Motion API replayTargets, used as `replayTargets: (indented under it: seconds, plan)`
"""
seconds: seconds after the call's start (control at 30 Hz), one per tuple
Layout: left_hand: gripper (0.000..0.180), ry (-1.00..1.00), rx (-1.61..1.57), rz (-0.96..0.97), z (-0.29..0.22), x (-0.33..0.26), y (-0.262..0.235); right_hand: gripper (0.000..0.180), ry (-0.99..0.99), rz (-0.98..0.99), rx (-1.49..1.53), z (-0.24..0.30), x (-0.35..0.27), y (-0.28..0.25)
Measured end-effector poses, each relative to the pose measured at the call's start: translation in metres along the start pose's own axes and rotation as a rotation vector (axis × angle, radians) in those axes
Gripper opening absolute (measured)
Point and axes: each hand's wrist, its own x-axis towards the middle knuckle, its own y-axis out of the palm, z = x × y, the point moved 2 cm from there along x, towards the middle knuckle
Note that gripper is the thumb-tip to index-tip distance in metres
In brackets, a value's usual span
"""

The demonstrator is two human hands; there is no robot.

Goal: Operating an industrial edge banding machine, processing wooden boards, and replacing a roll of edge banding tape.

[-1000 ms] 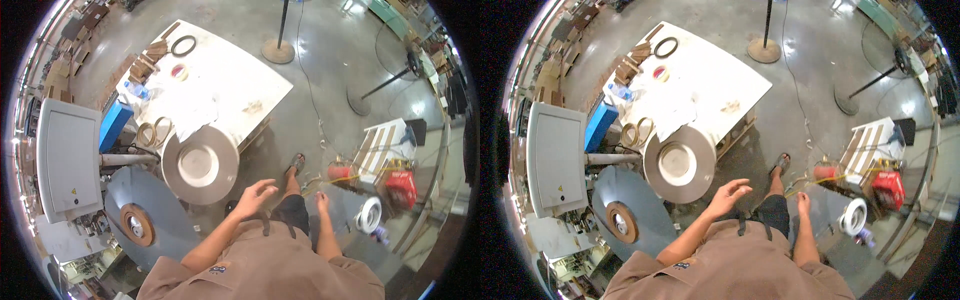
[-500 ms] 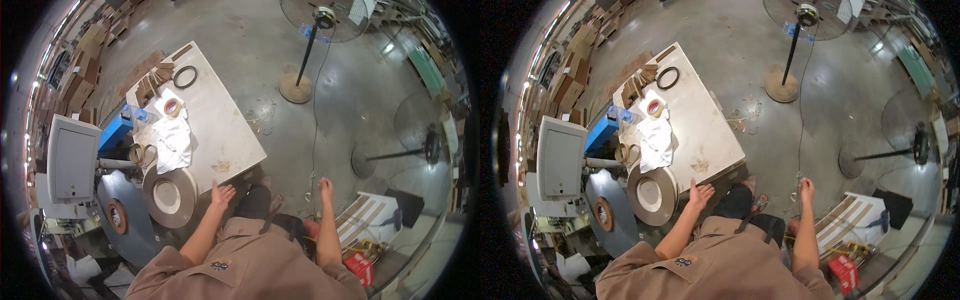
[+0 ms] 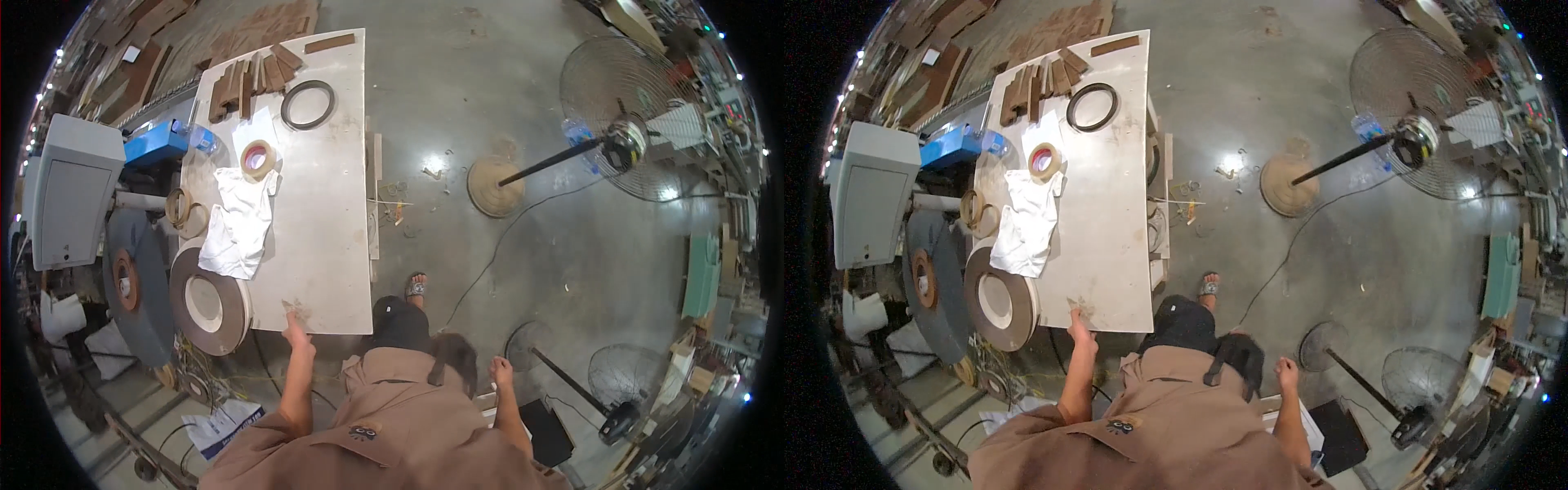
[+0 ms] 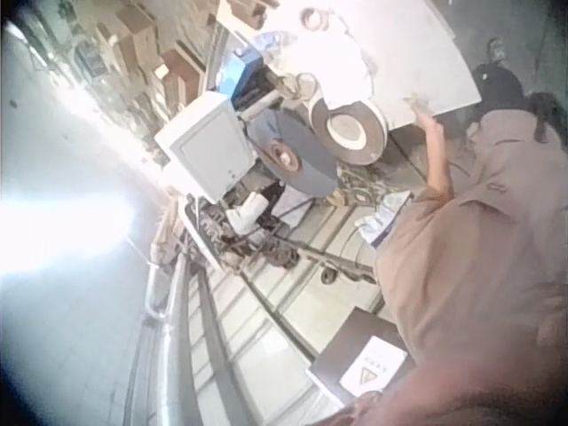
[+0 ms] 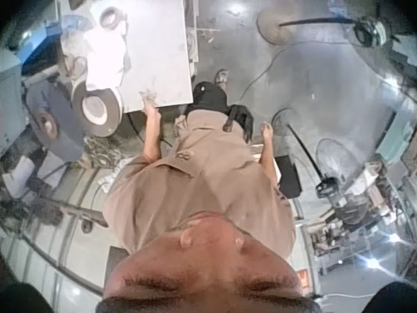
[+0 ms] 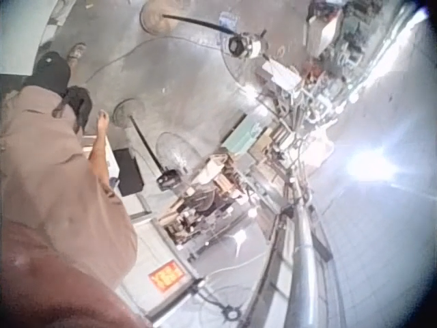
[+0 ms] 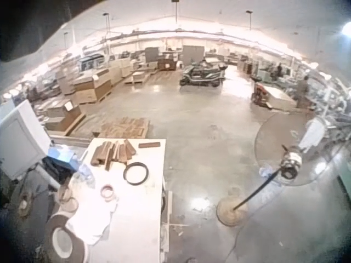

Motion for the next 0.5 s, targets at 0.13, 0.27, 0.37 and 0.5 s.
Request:
replayTargets:
  seconds: [0.13, 0.27, 0.37, 0.5]
  plan:
    - [0.070, 0.062, -0.051, 0.006, 0.013, 0.017, -0.011, 0.028, 0.109, -0.026, -0.251, 0.068, 0.025, -0.024]
    - [0.066, 0.068, -0.145, -0.092, 0.021, 0.013, -0.006, 0.026, -0.078, 0.261, -0.277, 0.142, 0.126, -0.034]
    - [0.066, 0.116, -0.181, -0.119, 0.017, 0.009, -0.014, 0.029, -0.182, 0.114, -0.620, 0.263, 0.196, 0.026]
    - [0.064, 0.061, -0.113, -0.395, -0.003, -0.029, 0.057, 0.030, -0.351, 0.223, -0.350, 0.420, 0.331, 0.094]
